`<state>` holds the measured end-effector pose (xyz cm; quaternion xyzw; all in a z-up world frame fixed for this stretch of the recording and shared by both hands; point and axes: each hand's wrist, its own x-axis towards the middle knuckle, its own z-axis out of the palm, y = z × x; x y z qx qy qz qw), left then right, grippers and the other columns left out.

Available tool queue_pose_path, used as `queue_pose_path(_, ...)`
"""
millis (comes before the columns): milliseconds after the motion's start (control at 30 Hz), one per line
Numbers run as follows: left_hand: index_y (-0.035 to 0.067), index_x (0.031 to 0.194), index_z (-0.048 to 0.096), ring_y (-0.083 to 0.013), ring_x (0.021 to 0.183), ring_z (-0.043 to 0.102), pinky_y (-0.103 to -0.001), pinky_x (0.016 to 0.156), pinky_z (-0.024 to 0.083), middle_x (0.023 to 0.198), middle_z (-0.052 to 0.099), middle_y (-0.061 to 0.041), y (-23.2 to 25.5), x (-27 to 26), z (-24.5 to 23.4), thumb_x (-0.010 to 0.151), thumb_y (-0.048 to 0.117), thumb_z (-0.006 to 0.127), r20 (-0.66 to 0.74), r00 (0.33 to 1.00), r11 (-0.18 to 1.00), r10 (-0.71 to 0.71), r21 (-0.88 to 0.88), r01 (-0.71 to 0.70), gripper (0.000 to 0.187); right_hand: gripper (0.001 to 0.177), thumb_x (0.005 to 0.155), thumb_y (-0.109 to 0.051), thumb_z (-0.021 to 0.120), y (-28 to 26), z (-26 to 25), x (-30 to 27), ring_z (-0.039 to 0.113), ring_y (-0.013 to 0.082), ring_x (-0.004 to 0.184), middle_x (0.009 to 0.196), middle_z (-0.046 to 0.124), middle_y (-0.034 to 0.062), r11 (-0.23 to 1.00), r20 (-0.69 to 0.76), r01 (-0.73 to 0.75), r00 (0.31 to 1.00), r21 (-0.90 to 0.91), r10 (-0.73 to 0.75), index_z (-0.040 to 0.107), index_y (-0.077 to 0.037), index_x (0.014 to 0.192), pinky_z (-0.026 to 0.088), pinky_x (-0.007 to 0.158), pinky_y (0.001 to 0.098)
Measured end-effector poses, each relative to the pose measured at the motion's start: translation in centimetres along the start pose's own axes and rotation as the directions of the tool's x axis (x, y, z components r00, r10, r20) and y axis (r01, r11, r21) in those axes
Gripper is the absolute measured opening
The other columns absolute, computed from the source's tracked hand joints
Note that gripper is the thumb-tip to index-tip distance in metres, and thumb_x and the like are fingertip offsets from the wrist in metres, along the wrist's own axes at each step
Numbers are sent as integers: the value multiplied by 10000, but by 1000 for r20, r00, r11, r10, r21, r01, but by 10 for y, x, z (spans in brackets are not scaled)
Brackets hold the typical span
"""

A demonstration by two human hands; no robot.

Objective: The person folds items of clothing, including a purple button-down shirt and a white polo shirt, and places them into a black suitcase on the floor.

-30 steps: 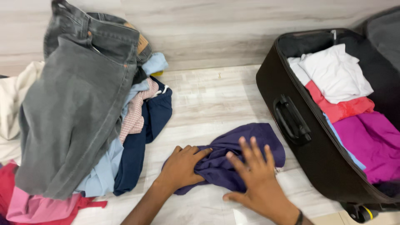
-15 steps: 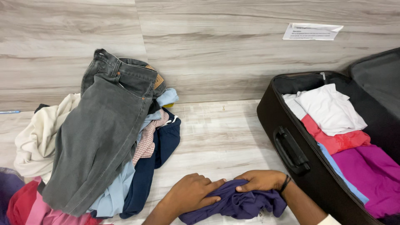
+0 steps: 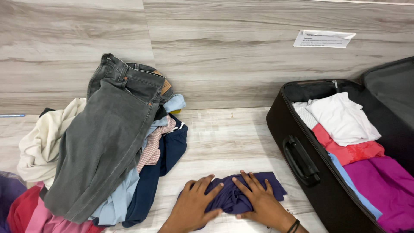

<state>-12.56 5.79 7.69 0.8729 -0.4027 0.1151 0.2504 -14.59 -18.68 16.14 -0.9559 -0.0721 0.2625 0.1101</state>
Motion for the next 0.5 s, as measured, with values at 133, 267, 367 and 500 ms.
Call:
queue_pose_path(133,272,1476,511,-494,1302,417,-614,972,356,1480,350,-348,18,-6,2,698,461,840,54,998,996,17,88,-21,866,953,792,-126,800,32,8,39,171,248,1542,1720,232,13,965,-258,262,933,5,-252,352,-391,1591,62,1213,603)
queue_pose_path(267,286,1531,460,-410,1150,521,-520,878,422,1530,347,-306,30,11,7,769,178,763,151,950,951,-271,194,241,827,922,787,-18,744,32,20,79,518,231,1359,1488,521,17,964,-459,266,854,-24,-247,418,-383,1568,292,1188,505)
queue_pose_path(367,259,1529,470,-359,1029,578,-469,811,453,1509,381,-312,32,10,11,781,77,712,112,941,918,-320,281,279,808,810,853,13,692,15,15,99,645,226,1158,1321,645,19,952,-552,283,778,-121,-301,438,-344,1535,454,1016,427)
queue_pose_path(500,216,1488,522,-326,1014,597,-445,773,463,1488,437,-309,27,5,-26,755,56,704,-46,962,907,-268,325,268,772,857,785,34,702,-11,-23,112,640,260,1132,1310,648,30,887,-478,429,751,-172,-456,456,-323,1525,513,997,408)
